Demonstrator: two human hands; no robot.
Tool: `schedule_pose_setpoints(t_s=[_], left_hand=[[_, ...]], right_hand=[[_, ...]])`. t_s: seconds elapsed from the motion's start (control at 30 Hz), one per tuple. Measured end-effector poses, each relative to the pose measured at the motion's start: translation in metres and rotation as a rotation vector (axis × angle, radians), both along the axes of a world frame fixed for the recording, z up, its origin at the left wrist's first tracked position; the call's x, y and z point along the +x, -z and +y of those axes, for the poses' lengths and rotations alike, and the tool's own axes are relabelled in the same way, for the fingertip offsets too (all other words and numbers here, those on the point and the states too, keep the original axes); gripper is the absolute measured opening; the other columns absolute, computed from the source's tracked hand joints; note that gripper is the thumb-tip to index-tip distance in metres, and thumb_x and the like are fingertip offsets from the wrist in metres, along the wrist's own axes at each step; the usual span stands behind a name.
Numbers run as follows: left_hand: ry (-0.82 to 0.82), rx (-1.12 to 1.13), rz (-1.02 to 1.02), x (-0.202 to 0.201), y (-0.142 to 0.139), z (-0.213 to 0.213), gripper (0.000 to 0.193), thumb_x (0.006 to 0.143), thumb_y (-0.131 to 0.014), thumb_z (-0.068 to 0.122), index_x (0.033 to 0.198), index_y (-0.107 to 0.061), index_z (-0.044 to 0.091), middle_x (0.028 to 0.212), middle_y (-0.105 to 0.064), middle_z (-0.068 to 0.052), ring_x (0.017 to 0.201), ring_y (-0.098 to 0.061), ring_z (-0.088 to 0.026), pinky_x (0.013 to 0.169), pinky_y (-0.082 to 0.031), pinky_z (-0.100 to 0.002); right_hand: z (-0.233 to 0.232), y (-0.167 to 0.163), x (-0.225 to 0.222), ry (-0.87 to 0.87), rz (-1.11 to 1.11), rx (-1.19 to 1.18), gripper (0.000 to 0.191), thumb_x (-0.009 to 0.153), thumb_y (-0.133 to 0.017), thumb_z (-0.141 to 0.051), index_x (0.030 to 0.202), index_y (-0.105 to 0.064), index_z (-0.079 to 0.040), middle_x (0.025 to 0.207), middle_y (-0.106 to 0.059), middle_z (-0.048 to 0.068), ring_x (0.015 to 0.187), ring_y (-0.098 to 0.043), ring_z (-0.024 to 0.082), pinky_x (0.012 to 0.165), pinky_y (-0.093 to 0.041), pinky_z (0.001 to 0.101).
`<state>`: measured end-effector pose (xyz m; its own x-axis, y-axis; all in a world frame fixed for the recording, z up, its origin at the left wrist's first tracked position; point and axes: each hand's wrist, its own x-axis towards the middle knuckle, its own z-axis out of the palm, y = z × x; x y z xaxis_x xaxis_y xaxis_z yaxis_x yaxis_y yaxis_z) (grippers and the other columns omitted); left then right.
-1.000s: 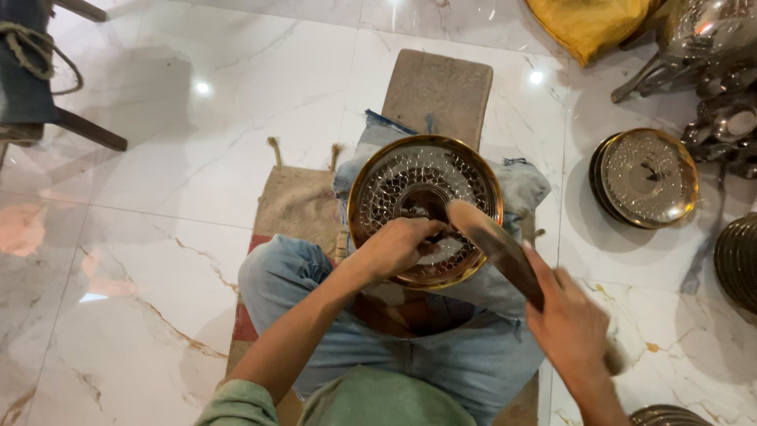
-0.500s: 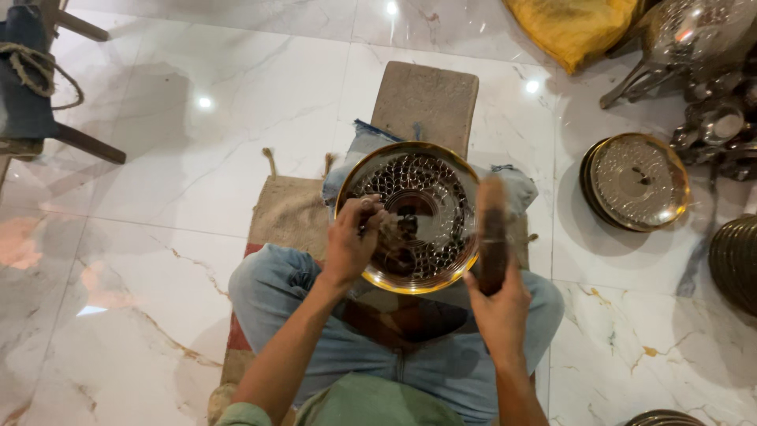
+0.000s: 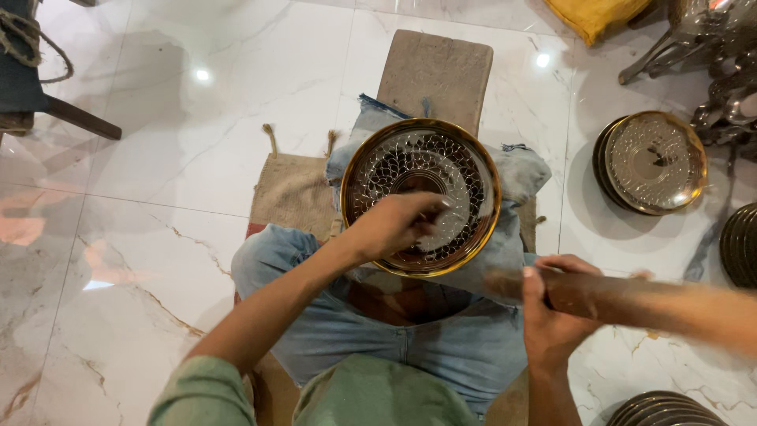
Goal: The person sits on the floor and repeatedly hammers a small metal punch against a brass plate to create a textured pattern. They reposition the punch frequently and strike it with a hammer, then briefly wipe the plate with a cloth.
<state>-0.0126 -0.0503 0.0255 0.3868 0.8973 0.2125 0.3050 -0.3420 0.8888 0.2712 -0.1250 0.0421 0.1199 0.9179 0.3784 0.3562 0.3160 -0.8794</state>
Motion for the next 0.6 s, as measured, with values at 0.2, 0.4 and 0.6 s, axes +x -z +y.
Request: schedule_pose_setpoints(t_s=[0.2,0.4,0.6], left_hand=[[0.362,-0.120,0.324,0.016,-0.003,0.034,0.053,0.088,-0.069,0.013,0.139,-0.058,0.014,0.107,-0.074,-0.011,0.096,-0.072,-0.030,0.083,-0.054,-0.046],[0.549,-0.057,0.358,0.015,-0.002,0.047,0.051,0.087,-0.074,0.015,0.137,-0.062,0.020,0.125,-0.072,-0.006,0.110,-0.069,-0.029,0.089,-0.053,-0.046],[0.602,-0.022,0.378,0.018,0.004,0.048,0.054,0.087,-0.073,0.013,0.139,-0.062,0.022,0.126,-0.072,-0.004,0.109,-0.069,-0.029,0.091,-0.053,-0.046]], right_hand=[[-0.027,-0.002,0.020,0.075,-0.051,-0.403,0.089,0.085,-0.074,0.002,0.158,-0.022,0.001,0.112,-0.067,0.011,0.105,-0.069,0.020,0.098,-0.058,0.0354],[-0.049,0.015,0.026,0.130,-0.722,-0.903,0.095,0.088,-0.082,-0.014,0.163,-0.024,-0.017,0.094,-0.070,0.016,0.086,-0.073,0.027,0.081,-0.061,0.0401],[-0.055,0.041,0.027,0.162,0.091,-0.382,0.080,0.087,-0.080,-0.025,0.147,-0.035,-0.001,0.096,-0.067,0.017,0.081,-0.070,0.027,0.078,-0.059,0.0375]])
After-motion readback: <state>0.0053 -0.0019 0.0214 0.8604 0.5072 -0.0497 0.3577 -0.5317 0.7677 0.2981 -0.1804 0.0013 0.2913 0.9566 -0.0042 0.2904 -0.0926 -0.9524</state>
